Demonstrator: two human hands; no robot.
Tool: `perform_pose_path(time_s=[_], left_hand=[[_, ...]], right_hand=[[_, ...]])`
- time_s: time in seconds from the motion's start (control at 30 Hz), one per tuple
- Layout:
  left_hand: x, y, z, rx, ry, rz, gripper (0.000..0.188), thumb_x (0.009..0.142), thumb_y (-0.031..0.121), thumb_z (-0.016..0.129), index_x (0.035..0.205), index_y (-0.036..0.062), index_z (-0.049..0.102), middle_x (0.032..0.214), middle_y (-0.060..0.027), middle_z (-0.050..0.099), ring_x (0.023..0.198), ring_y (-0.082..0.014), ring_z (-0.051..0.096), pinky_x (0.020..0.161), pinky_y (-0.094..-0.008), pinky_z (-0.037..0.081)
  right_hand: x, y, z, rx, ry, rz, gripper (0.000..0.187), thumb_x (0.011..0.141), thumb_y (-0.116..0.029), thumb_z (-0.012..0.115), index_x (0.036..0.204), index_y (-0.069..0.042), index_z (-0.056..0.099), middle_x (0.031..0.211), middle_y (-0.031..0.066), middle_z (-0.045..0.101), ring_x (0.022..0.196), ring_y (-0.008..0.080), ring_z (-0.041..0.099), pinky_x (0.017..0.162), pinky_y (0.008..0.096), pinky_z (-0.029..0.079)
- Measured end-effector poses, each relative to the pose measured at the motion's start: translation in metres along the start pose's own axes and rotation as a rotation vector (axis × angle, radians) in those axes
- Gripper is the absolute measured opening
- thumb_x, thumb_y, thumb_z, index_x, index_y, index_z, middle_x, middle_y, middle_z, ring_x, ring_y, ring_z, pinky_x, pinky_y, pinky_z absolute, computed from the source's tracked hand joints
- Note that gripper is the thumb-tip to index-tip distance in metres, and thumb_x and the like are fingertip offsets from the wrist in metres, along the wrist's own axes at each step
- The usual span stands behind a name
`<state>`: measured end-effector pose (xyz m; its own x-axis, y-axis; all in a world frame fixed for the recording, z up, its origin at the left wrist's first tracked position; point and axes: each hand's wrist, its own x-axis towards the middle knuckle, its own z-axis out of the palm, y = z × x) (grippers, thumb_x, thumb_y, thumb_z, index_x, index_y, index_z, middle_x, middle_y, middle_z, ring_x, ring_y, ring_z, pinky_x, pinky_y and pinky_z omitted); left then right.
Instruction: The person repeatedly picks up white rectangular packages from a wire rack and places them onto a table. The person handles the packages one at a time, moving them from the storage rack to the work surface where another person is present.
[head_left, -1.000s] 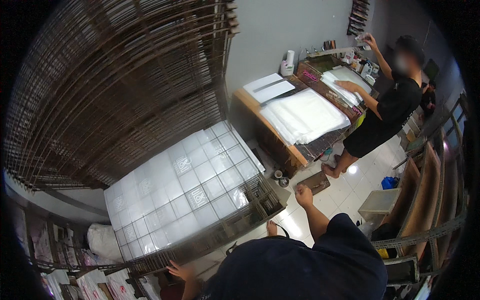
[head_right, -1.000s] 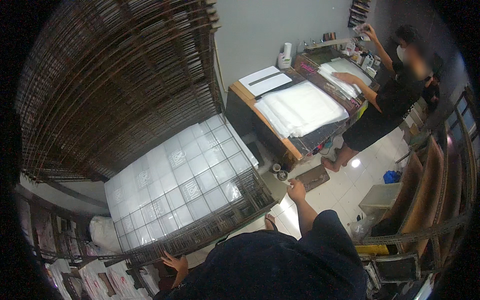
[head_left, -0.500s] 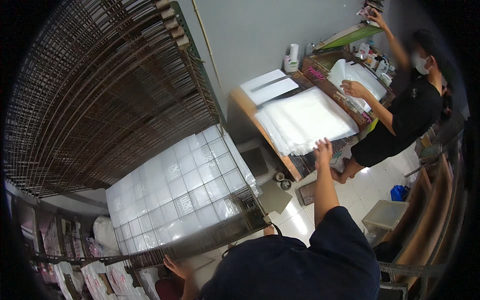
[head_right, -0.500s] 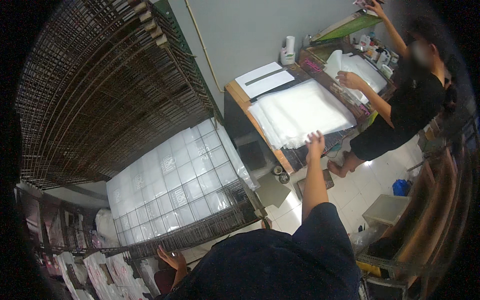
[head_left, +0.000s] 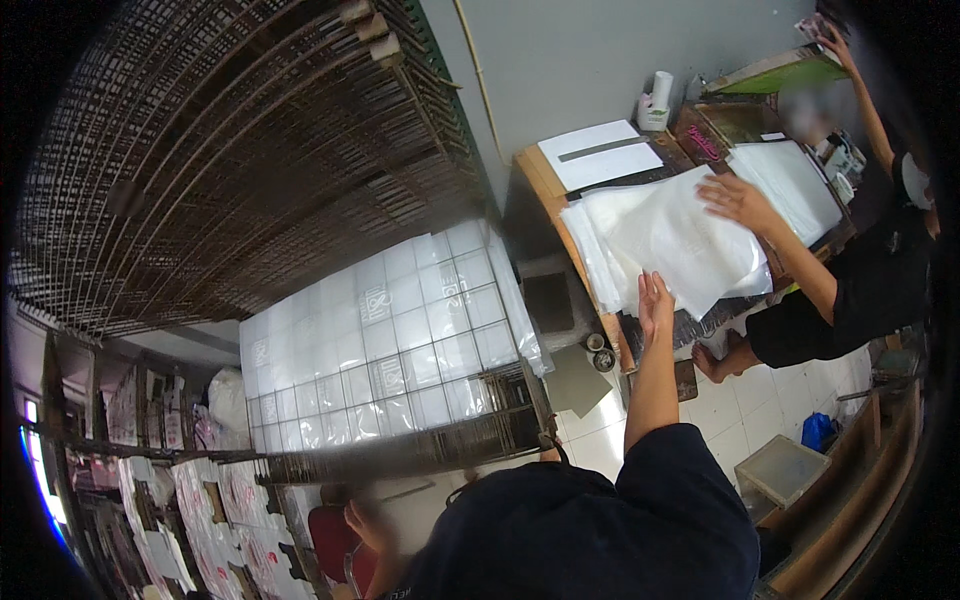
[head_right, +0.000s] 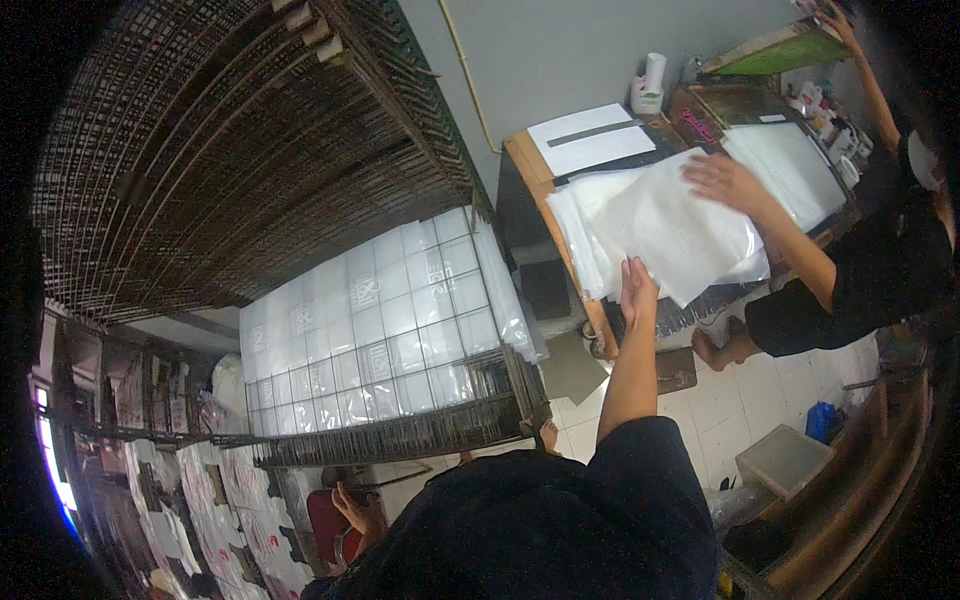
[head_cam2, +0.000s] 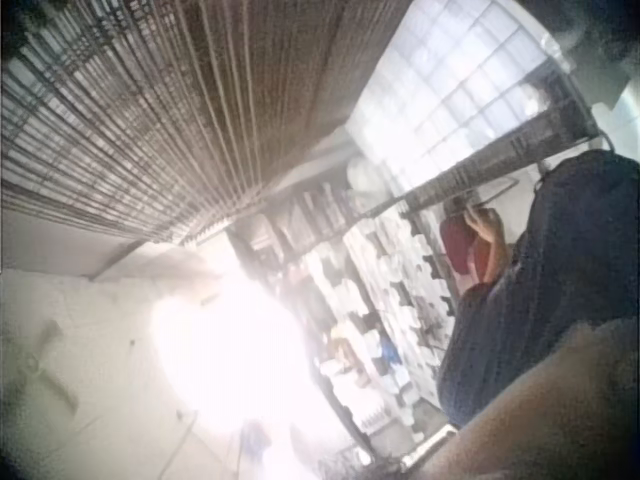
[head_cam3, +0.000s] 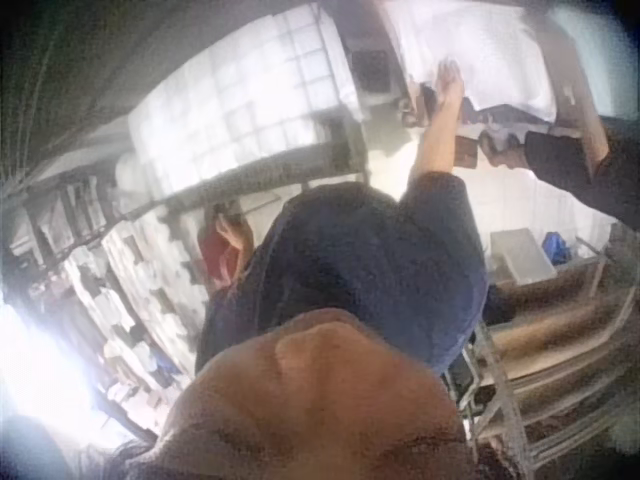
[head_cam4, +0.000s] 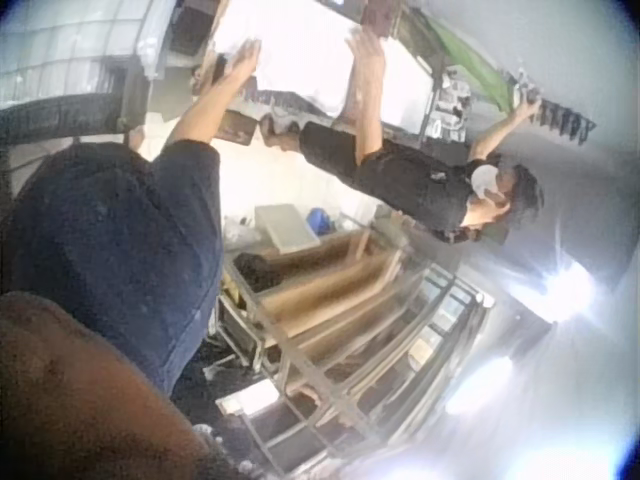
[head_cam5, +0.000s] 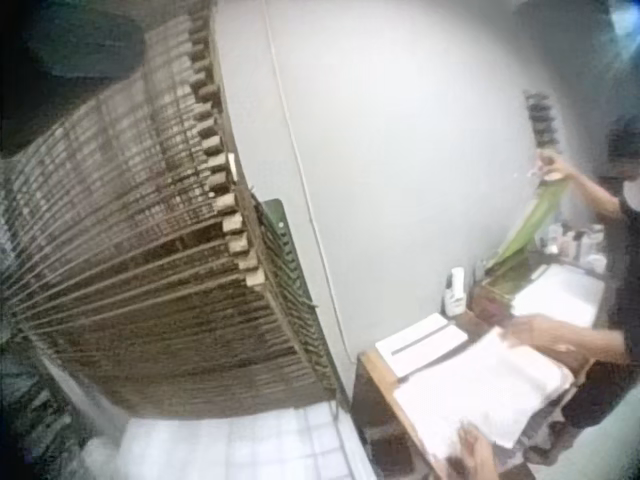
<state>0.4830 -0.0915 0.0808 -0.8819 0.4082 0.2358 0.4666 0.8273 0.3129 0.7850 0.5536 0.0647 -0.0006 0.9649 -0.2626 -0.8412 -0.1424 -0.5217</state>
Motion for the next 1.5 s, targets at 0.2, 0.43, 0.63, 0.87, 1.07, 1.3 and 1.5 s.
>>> perform_pose_path(time_s=[0.2,0.43,0.63,0.87,1.07,1.3,1.5], left_hand=[[0.008,0.014,0.005,-0.005,0.036,0.051,0.077,0.065,0.002,0.062,0.134,0.0151,0.029,0.131,-0.0197,0.028,0.116,-0.0400,0.037,0.090,-0.0470,0.041],[0.024,0.069,-0.011,0.004,-0.065,-0.105,0.060,0.070,0.009,0.067,0.124,0.0097,0.040,0.125,-0.0170,0.037,0.111,-0.0363,0.042,0.089,-0.0416,0.041],[0.043,0.151,0.003,-0.673,-0.359,-0.186,0.046,0.074,0.030,0.069,0.111,0.0049,0.055,0.111,-0.0111,0.054,0.100,-0.0264,0.054,0.082,-0.0362,0.045],[0.085,0.275,0.014,-1.610,-1.762,-0.578,0.114,0.061,0.089,0.018,0.142,0.0086,0.008,0.140,-0.0223,0.024,0.125,-0.0378,0.031,0.099,-0.0500,0.028],[0.138,0.277,-0.003,-2.096,-1.579,-0.735,0.125,0.052,0.093,0.018,0.138,0.0020,0.018,0.132,-0.0230,0.037,0.119,-0.0359,0.040,0.095,-0.0474,0.036],[0.165,0.229,0.006,-2.278,-1.374,-0.706,0.088,0.071,0.072,0.042,0.117,-0.0024,0.044,0.112,-0.0194,0.052,0.095,-0.0281,0.057,0.079,-0.0328,0.051],[0.179,0.158,0.072,-2.065,-0.986,-0.644,0.028,0.081,0.022,0.056,0.098,-0.0003,0.056,0.096,-0.0128,0.059,0.089,-0.0224,0.059,0.076,-0.0348,0.051]], right_hand=[[0.021,0.040,-0.010,0.050,0.129,-0.016,0.041,0.083,-0.011,0.058,0.117,0.005,0.041,0.114,0.0166,0.046,0.105,0.0268,0.048,0.091,0.0342,0.047],[-0.004,0.005,0.046,-0.442,0.650,-0.376,0.021,0.074,-0.009,0.059,0.090,0.003,0.052,0.087,0.0145,0.058,0.069,0.0253,0.058,0.058,0.0362,0.050],[-0.120,-0.024,0.167,-0.663,-0.048,-0.997,0.058,0.077,0.002,0.063,0.126,-0.004,0.031,0.099,0.0143,0.050,0.081,0.0191,0.054,0.066,0.0306,0.048],[-0.234,-0.020,0.269,-0.639,-0.444,-0.778,0.043,0.084,0.001,0.054,0.124,-0.005,0.039,0.112,0.0120,0.050,0.095,0.0190,0.052,0.080,0.0266,0.044],[-0.283,-0.020,0.284,-0.622,-0.641,-0.531,0.031,0.087,0.000,0.047,0.117,0.000,0.049,0.109,0.0096,0.053,0.089,0.0111,0.052,0.079,0.0232,0.042],[-0.347,0.003,0.299,-0.635,-0.805,-0.217,0.048,0.076,-0.001,0.045,0.125,0.001,0.044,0.116,0.0161,0.049,0.097,0.0191,0.054,0.088,0.0283,0.043],[-0.402,0.065,0.318,-0.791,-0.848,-0.213,0.053,0.070,0.000,0.050,0.123,0.000,0.043,0.114,0.0127,0.050,0.100,0.0168,0.052,0.088,0.0253,0.041]])
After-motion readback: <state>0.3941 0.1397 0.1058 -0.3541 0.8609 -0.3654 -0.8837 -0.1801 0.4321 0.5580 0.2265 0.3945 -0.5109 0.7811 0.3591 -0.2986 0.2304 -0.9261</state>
